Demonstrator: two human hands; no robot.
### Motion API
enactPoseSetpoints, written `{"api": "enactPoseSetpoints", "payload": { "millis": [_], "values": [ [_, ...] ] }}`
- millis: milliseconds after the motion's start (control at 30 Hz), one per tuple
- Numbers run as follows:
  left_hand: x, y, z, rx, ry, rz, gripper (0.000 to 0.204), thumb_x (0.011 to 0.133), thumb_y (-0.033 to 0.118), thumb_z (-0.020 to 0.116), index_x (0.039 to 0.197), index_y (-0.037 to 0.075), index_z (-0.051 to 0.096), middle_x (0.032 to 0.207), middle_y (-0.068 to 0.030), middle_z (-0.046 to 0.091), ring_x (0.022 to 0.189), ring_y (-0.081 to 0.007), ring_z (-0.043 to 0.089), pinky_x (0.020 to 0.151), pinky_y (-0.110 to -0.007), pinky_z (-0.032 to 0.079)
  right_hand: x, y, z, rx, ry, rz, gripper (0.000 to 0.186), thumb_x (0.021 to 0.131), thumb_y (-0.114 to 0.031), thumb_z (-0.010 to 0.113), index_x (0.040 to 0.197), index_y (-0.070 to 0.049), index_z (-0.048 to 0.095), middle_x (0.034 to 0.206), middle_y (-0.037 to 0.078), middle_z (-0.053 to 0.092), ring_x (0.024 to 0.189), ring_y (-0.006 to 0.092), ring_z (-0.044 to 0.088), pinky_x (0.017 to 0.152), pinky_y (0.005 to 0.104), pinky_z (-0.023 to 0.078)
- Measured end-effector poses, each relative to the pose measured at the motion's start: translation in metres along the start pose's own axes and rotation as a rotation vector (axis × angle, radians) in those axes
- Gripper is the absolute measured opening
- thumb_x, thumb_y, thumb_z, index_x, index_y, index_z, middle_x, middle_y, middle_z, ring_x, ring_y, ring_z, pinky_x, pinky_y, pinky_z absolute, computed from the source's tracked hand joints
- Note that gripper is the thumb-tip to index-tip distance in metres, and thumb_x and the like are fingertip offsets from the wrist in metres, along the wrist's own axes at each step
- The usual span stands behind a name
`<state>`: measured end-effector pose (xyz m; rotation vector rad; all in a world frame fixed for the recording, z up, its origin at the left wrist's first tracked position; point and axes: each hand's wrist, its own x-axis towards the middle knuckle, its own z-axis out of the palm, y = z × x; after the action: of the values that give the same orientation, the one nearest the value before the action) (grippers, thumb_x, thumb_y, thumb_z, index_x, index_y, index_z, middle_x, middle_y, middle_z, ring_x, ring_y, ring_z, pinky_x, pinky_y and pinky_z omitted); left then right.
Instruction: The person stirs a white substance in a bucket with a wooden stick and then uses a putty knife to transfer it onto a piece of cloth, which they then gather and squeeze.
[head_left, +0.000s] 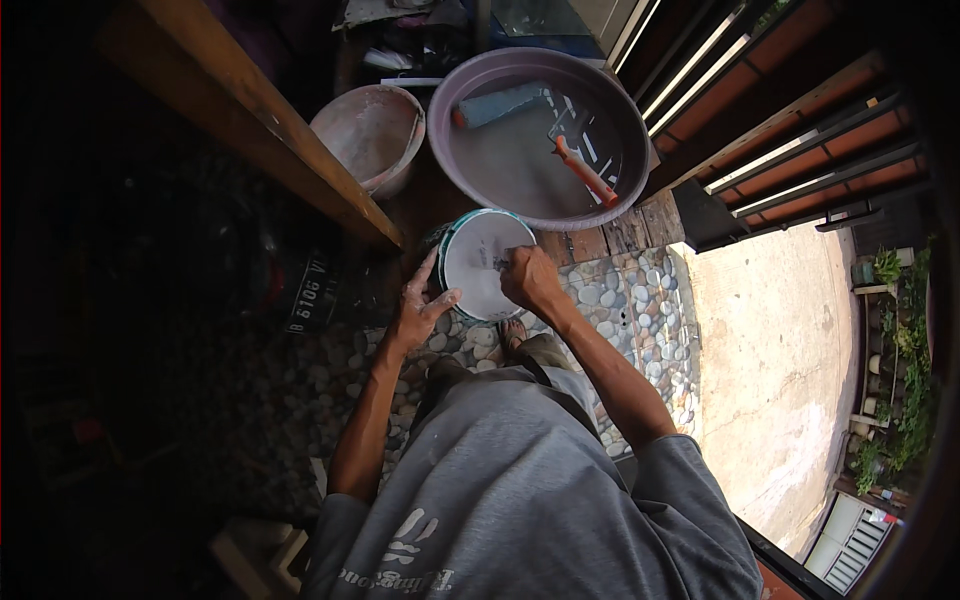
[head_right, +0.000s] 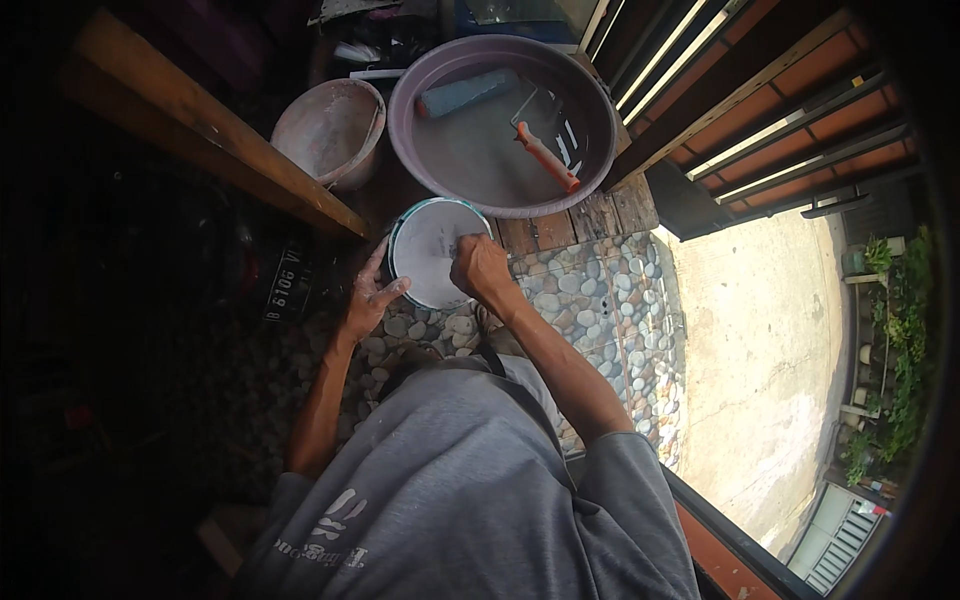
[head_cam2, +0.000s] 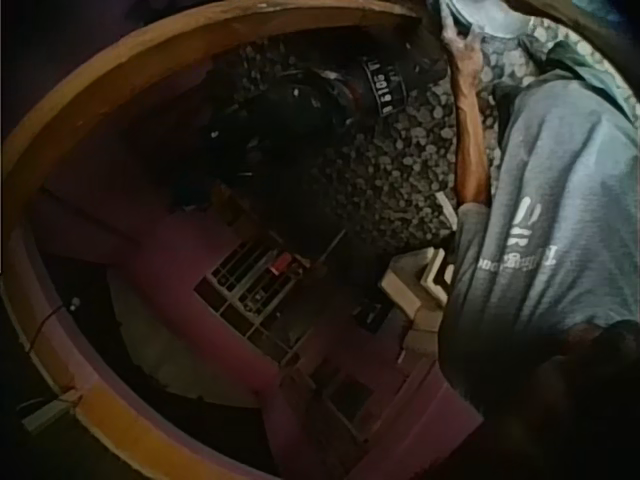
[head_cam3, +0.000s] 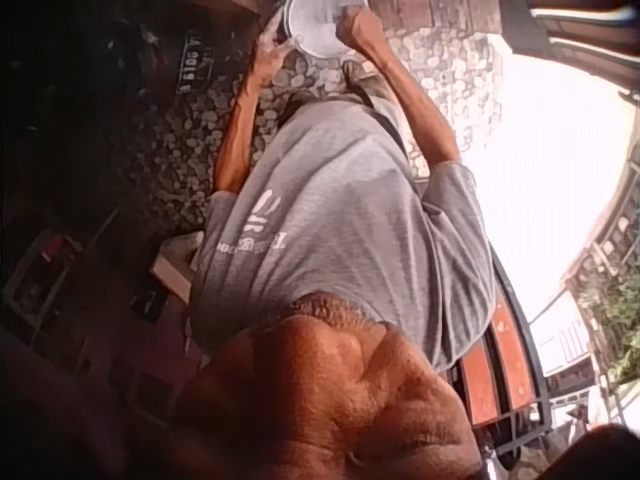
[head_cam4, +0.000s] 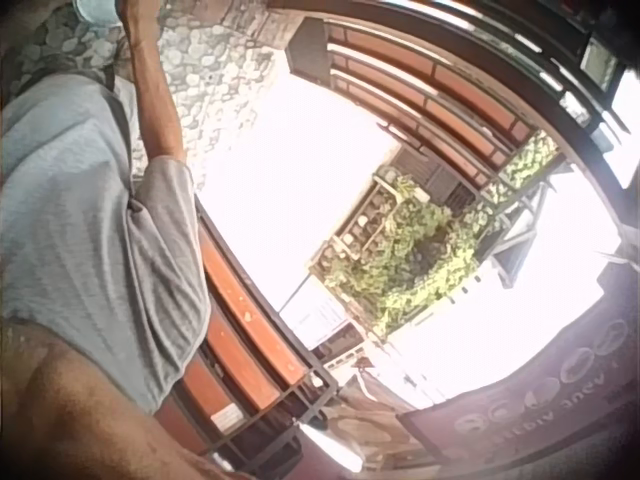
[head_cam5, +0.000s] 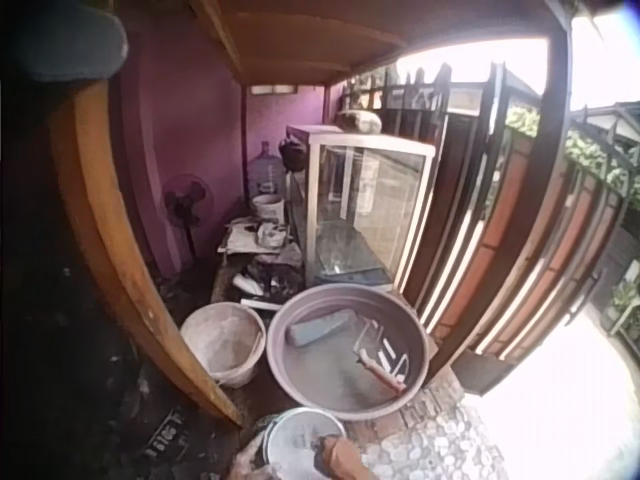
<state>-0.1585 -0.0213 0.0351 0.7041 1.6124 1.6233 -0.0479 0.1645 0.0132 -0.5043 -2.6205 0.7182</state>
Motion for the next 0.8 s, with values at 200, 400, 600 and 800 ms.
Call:
{"api": "enactPoseSetpoints", "payload": {
  "millis": [200, 400, 600, 800],
  "values": [
    [-0.003, -0.005, 0.0, -0.06, 0.003, -0.043, 0.074, 0.081, 0.015, 0.069, 0.142, -0.001, 0.03, 0.131, -0.0129, 0.048, 0.117, -0.0173, 0.045, 0.101, -0.03, 0.034, -0.002, -0.009, -0.001, 0.141, -0.21, 0.0, 0.01, 0.07, -0.006, 0.054, 0.076, 0.001, 0.059, 0.072, 0.024, 0.06, 0.067, 0.042, 0.058, 0.065, 0.0493, 0.048],
    [-0.005, -0.008, -0.007, -0.044, 0.022, -0.025, 0.074, 0.081, 0.015, 0.069, 0.142, -0.001, 0.03, 0.131, -0.0125, 0.048, 0.117, -0.0174, 0.046, 0.101, -0.03, 0.034, -0.007, 0.001, 0.008, -0.013, -0.057, -0.065, 0.007, 0.069, -0.006, 0.054, 0.073, -0.001, 0.056, 0.068, 0.022, 0.057, 0.066, 0.0414, 0.056, 0.063, 0.0494, 0.047],
    [-0.004, -0.004, -0.007, -0.023, 0.028, 0.007, 0.073, 0.081, 0.018, 0.068, 0.141, -0.002, 0.031, 0.132, -0.0141, 0.048, 0.118, -0.0186, 0.044, 0.102, -0.031, 0.033, 0.004, -0.005, 0.008, 0.084, -0.002, -0.108, 0.005, 0.07, -0.005, 0.053, 0.073, -0.001, 0.053, 0.069, 0.022, 0.056, 0.064, 0.0403, 0.055, 0.061, 0.0499, 0.046],
    [-0.005, -0.003, -0.012, 0.024, 0.011, -0.015, 0.074, 0.081, 0.022, 0.069, 0.14, -0.002, 0.032, 0.131, -0.0155, 0.049, 0.119, -0.0193, 0.044, 0.102, -0.031, 0.033, -0.008, -0.006, 0.015, 0.045, 0.024, -0.17, 0.001, 0.065, -0.002, 0.053, 0.066, -0.001, 0.053, 0.063, 0.024, 0.055, 0.061, 0.0438, 0.055, 0.06, 0.0515, 0.046]
  ]
}}
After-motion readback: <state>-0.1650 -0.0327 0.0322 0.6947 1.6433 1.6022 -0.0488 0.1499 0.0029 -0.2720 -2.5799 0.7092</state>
